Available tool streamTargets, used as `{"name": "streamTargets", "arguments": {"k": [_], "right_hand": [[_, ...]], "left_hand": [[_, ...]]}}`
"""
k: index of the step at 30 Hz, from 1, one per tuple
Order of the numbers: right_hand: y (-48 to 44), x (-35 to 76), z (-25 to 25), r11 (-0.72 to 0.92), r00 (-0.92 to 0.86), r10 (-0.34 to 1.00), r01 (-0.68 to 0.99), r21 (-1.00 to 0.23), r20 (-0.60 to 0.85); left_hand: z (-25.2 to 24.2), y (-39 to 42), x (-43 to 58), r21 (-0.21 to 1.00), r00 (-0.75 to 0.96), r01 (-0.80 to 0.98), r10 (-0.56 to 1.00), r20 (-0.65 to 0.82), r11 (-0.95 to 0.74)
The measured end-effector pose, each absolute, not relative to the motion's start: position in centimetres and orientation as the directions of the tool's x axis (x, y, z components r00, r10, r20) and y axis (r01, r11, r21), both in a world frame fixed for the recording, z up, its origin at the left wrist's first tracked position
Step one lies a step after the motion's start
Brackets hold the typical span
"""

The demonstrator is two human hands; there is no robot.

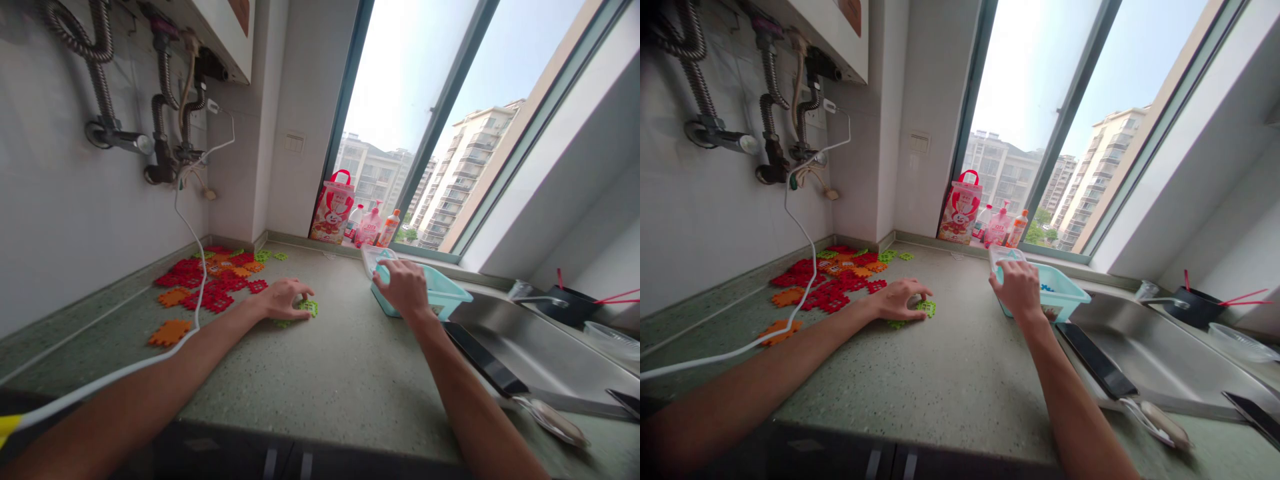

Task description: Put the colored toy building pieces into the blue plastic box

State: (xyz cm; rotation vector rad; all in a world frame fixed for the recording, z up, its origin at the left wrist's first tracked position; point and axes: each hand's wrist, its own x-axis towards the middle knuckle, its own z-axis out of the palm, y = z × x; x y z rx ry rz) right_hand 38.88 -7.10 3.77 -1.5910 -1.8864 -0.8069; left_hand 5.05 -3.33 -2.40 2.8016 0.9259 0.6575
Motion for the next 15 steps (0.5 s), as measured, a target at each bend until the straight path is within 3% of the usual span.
{"name": "streamTargets", "arguments": {"k": [3, 6, 11, 15], "right_hand": [[-7.2, 34.8, 1.0, 0.54, -0.453, 0.657, 0.84, 0.043, 0.602], [-7.3, 31.2, -2.0, 0.722, -0.62, 0.619, 0.69, -0.04, 0.482], [-6.8, 29.9, -4.0, 0.786, -0.681, 0.599, 0.602, -0.144, 0.422], [-6.1, 31.6, -3.6, 0.725, -0.59, 0.64, 0.675, -0.133, 0.492]], "left_hand": [[-2.2, -3.5, 5.3, 0.274, 0.726, 0.509, 0.578, 0.374, -0.816], [-2.0, -3.1, 5.0, 0.204, 0.625, 0.63, 0.645, 0.439, -0.749], [-1.7, -2.0, 3.6, 0.028, 0.51, 0.822, 0.756, 0.411, -0.569], [-1.9, -1.9, 3.6, 0.092, 0.516, 0.81, 0.778, 0.359, -0.58]]}}
